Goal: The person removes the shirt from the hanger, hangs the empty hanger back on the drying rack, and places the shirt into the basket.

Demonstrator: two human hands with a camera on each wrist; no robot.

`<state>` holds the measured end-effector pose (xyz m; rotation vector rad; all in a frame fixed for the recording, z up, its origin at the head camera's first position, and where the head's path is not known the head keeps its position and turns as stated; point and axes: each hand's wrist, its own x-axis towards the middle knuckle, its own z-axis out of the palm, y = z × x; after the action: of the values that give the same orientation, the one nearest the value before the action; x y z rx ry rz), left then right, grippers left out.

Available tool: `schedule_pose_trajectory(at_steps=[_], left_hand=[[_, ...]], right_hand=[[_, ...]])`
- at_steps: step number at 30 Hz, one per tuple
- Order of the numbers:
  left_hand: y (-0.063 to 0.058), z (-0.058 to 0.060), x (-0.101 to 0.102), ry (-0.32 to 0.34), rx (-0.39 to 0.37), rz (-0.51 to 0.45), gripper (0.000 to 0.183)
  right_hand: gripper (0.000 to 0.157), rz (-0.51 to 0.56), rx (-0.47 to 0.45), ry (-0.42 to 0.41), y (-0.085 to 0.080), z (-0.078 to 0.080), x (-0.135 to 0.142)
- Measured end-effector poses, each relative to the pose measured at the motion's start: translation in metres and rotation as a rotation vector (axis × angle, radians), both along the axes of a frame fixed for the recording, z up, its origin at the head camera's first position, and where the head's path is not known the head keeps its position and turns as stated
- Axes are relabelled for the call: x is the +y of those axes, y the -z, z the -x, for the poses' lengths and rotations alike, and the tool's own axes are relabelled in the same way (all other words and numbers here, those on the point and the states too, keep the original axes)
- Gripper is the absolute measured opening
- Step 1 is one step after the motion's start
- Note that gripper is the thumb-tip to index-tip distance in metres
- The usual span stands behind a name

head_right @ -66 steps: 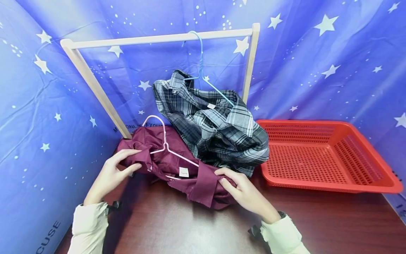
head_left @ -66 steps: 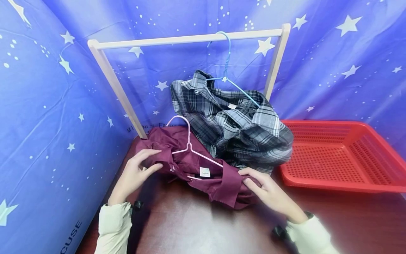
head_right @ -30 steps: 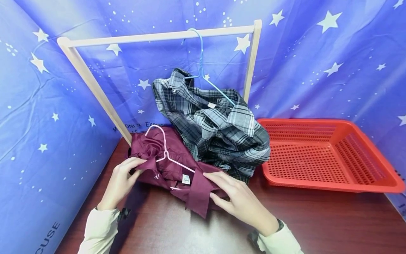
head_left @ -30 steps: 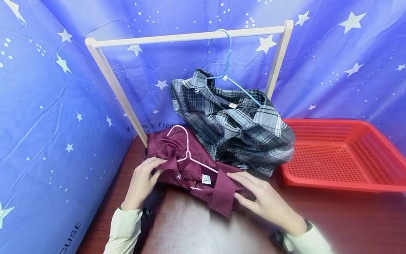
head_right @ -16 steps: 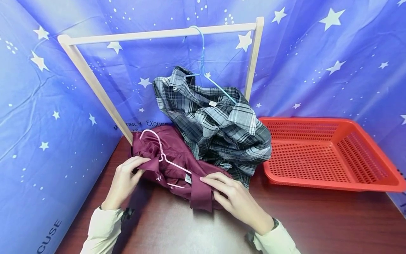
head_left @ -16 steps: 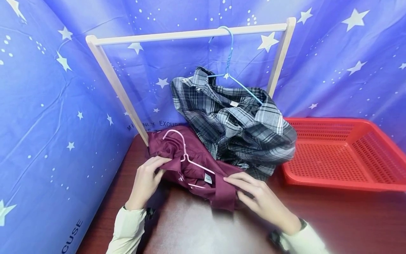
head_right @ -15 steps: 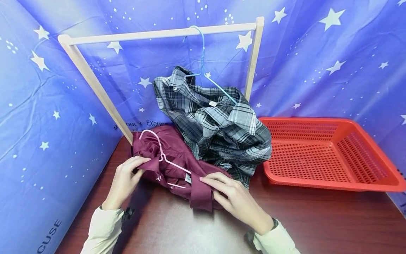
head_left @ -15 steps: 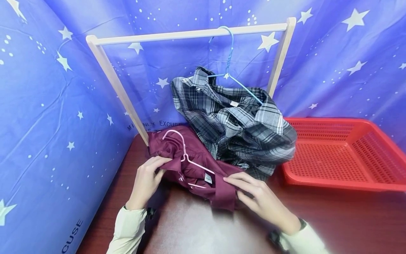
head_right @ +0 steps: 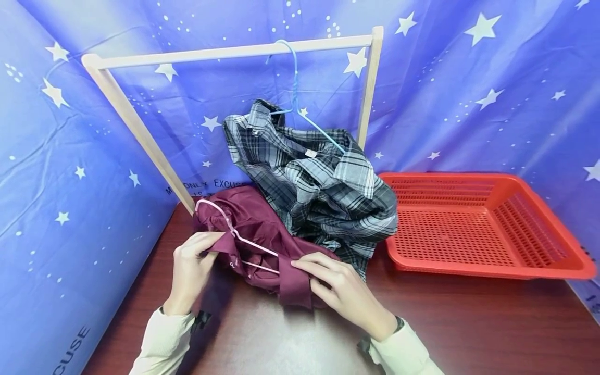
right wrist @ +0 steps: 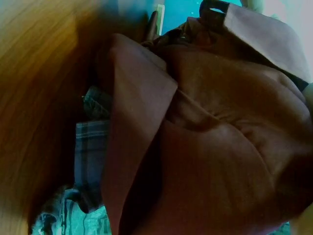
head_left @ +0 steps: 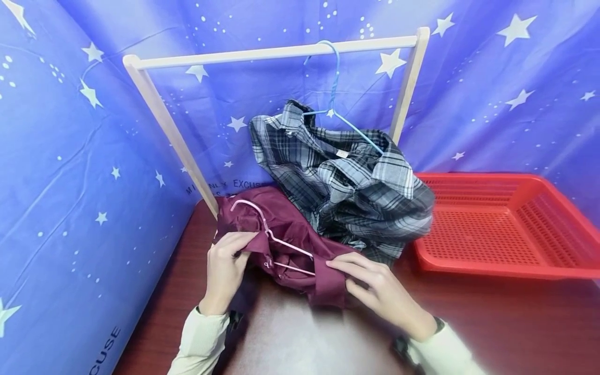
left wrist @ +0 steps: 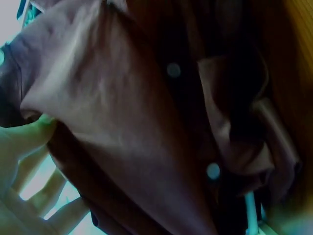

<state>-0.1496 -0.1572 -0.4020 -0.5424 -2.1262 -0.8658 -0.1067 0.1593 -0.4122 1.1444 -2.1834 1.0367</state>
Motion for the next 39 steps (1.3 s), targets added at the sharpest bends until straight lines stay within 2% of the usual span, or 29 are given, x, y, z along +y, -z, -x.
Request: schedule_pose_trajectory(at_steps=[6,12,20,25,29,36,39], left_hand=[[-0.001,-0.005,0.011,0.021,0.013,-0.026,0.021],[0.0,-0.007,0.019,0.008,0.025,-0.002,0.021],[-0.004,-0.013,0.017,0.043,-0.105,0.054,0.045],[-0.01,-0.013,0.018,0.038,-0.143,0.111,0.047],[-0.012,-0.01,0.02,0.026,-0.125,0.118,0.053],[-0.01,-0.004,0.019,-0.006,-0.037,0.163,0.039],[-0.01,-0.003,0.018,0.003,-0.023,0.182,0.033]], right_hand=[[0.048,-0.017,-0.006,-0.008,0.0,0.005,-0.001],[0.05,-0.011,-0.02,-0.003,0.004,0.008,0.001],[0.052,0.007,-0.028,0.014,0.009,0.013,0.008],[0.054,0.002,-0.027,0.018,0.008,0.014,0.01],[0.054,-0.017,-0.023,0.024,0.008,0.013,0.01],[0.051,-0.054,0.081,0.047,0.006,0.014,0.008],[0.054,-0.091,0.084,0.074,0.004,0.013,0.01]])
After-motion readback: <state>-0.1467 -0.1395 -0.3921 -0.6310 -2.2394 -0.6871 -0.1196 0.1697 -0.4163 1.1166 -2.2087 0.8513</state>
